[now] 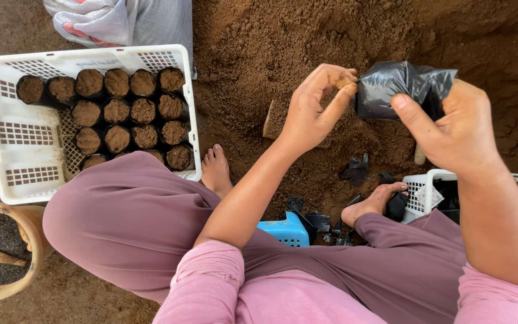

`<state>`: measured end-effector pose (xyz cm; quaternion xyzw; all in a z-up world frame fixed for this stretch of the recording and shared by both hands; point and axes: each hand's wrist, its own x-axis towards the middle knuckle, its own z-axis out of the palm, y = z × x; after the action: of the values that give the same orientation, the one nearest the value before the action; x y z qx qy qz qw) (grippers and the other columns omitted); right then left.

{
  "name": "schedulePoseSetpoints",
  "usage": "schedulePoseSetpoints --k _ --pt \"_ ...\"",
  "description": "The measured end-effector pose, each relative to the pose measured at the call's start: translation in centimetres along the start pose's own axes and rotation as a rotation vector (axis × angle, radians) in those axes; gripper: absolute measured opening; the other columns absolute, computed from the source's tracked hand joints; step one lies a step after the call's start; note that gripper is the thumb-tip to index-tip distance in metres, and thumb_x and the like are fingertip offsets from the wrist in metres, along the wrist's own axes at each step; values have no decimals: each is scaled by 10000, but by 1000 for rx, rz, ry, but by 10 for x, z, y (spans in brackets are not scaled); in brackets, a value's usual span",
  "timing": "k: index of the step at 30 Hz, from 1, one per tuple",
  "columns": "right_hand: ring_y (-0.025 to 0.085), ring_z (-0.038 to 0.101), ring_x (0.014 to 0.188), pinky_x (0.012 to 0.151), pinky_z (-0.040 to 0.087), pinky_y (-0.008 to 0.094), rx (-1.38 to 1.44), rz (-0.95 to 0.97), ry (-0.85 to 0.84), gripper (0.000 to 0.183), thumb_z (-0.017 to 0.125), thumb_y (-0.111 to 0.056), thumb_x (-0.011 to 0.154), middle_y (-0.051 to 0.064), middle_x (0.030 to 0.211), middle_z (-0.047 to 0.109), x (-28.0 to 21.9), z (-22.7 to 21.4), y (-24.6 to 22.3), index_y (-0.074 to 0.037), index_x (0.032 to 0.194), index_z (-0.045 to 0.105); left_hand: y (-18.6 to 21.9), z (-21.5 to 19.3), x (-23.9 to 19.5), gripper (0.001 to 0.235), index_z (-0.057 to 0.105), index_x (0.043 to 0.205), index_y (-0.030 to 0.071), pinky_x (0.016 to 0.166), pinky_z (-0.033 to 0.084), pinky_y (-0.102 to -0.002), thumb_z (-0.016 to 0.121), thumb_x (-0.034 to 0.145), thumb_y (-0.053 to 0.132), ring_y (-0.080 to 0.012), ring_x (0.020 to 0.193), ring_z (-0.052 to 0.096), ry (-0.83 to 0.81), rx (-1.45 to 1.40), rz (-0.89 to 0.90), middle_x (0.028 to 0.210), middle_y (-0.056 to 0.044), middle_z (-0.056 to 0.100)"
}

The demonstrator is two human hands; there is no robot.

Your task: The person fills small black plastic nursery bags with soil from a large pile, compresses the soil by hand, and places the filled bags into a white plastic crate. The process is repeated continuously.

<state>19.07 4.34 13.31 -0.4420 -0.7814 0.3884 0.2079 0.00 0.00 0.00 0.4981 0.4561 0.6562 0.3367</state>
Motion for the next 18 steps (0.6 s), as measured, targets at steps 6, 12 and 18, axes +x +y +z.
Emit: schedulePoseSetpoints --k 6,12,18 --pt "91 658 871 798 525 265 -251 -435 88 104 700 -88 1108 78 985 721 -7 21 28 16 1109 692 5 -4 4 115 542 1028 53 875 530 -399 624 967 107 -239 1008 578 194 572 352 1054 -75 589" --pt "37 646 941 900 540 242 416 -212 24 149 687 -125 1108 2 1082 725 -5 36 41 -8 1196 655 4 16 -2 409 489 1322 115 1237 397 -381 464 1078 442 -189 1371 521 100 -582 -79 1452 -47 507" --pt "50 628 934 859 532 255 351 -31 -111 206 706 -144 1044 -7 1056 707 10 22 44 -5 1195 689 -1 26 -14 878 494 1485 49 1269 412 -453 77 1093 716 -241 1459 508 -27 -820 -220 1582 -126 494"
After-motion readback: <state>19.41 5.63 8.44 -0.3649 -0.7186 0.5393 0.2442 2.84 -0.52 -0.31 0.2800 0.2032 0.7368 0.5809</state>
